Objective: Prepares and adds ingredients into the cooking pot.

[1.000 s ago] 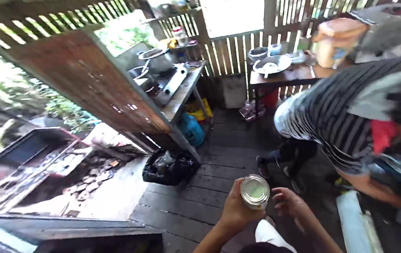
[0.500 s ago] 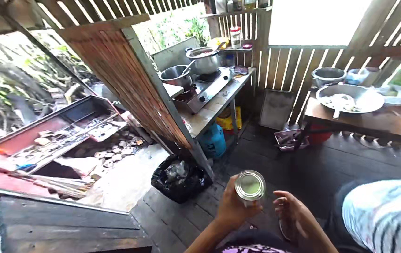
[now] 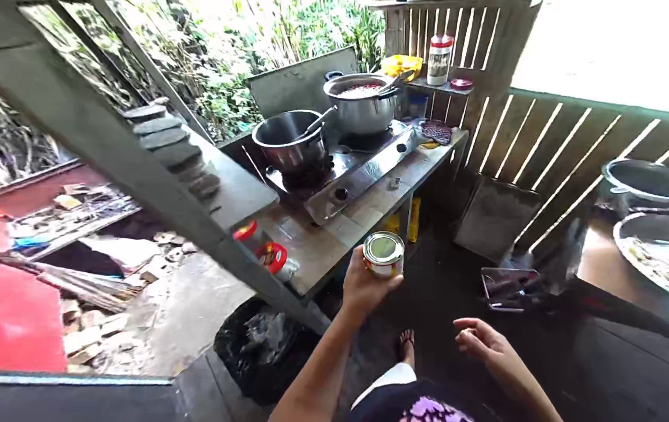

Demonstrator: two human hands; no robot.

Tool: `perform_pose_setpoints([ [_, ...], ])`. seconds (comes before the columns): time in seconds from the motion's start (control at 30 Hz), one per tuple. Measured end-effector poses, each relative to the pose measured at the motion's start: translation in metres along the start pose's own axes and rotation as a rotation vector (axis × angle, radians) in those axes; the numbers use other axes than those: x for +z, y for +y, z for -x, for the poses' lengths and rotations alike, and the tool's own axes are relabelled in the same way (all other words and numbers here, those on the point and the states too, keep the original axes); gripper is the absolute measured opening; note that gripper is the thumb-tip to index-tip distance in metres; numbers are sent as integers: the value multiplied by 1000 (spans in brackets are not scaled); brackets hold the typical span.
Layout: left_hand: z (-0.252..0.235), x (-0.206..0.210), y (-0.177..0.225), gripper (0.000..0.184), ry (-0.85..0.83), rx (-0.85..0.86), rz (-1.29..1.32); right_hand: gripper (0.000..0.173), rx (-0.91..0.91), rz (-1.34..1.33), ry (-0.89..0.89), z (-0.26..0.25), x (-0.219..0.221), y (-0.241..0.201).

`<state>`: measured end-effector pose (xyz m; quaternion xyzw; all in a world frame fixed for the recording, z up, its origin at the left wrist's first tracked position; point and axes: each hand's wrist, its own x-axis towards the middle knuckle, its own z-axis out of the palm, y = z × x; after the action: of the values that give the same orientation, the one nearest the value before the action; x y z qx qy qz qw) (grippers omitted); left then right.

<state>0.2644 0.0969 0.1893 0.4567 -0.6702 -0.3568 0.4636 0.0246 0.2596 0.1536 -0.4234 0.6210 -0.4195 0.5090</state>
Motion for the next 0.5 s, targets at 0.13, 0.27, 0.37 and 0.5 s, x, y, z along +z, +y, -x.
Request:
perform_pose_setpoints([
  [0.13, -110, 21, -18, 103, 61, -84, -42, 33, -15, 19, -65, -104, -30, -41],
  [0.27, -222, 36, -17, 102, 94, -189, -132, 32, -16, 24, -73, -190, -64, -73],
  [0.37, -300, 40, -12, 98, 104, -262, -256, 30, -1, 33, -109, -250, -80, -93],
  [0.5, -391, 40, 2, 91, 168, -304, -382, 31, -64, 20, -255, -332, -95, -122],
])
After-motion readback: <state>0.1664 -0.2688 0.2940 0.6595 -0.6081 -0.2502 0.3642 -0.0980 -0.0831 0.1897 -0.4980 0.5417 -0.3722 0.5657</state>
